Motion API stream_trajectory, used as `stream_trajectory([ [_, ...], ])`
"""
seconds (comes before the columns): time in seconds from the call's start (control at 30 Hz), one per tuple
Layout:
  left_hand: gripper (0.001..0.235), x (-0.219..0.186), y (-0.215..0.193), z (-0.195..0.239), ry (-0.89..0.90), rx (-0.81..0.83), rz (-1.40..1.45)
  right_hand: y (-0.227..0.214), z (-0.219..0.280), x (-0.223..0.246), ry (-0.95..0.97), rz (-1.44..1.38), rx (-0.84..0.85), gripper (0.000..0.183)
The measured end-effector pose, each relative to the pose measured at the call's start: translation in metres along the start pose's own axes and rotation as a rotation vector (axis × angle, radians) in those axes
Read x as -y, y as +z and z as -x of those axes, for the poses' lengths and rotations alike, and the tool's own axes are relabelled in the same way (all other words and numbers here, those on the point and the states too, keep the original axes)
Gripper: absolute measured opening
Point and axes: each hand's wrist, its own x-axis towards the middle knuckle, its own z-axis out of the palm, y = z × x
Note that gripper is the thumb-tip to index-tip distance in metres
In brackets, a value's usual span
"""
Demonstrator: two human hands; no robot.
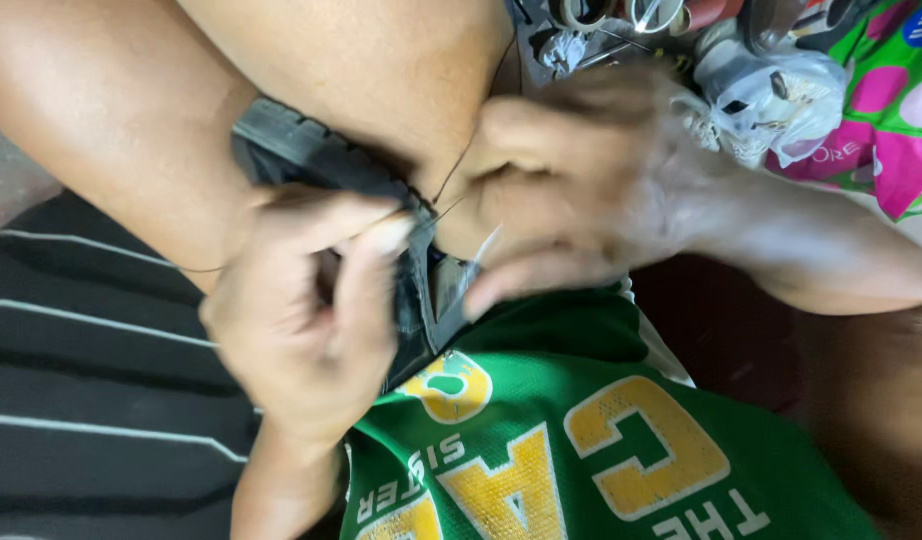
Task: The person sews the sole of a black shoe using a needle and thread. They repeatedly push the needle through the shoe's sole and pull the thread tight to secure the stitching.
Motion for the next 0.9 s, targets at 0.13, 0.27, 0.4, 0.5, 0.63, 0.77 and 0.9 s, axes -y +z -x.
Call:
stream_trajectory([
  [0.13,0.014,-0.001,-0.012,0.008,-0.199,-0.084,0.558,0.019,-0.006,0.016,0.097,-0.109,-0.035,0.039],
  [0.27,0.033,0.001,-0.026,0.003,-0.162,0.052,0.685,0.003,0.017,0.019,0.326,-0.437,0.193,0.018],
  [0.4,0.049,0.004,-0.016,-0.002,0.082,0.247,0.090,-0.015,0.027,0.011,0.402,-0.691,0.167,0.009],
  [0.5,0.069,0.006,-0.007,0.000,0.090,0.279,-0.054,-0.018,0.005,0.020,0.398,-0.657,0.114,0.008],
  [0.63,0.090,0.007,0.000,0.000,0.195,0.182,-0.005,-0.007,-0.035,0.036,0.239,-0.357,0.059,0.008],
  [0.77,0.103,0.005,0.002,0.008,0.043,0.161,0.041,-0.014,-0.036,0.028,0.238,-0.054,0.088,0.004],
  [0.9,0.108,0.007,0.001,0.009,0.019,0.167,0.050,-0.028,-0.002,0.011,0.452,-0.002,0.207,0.005],
])
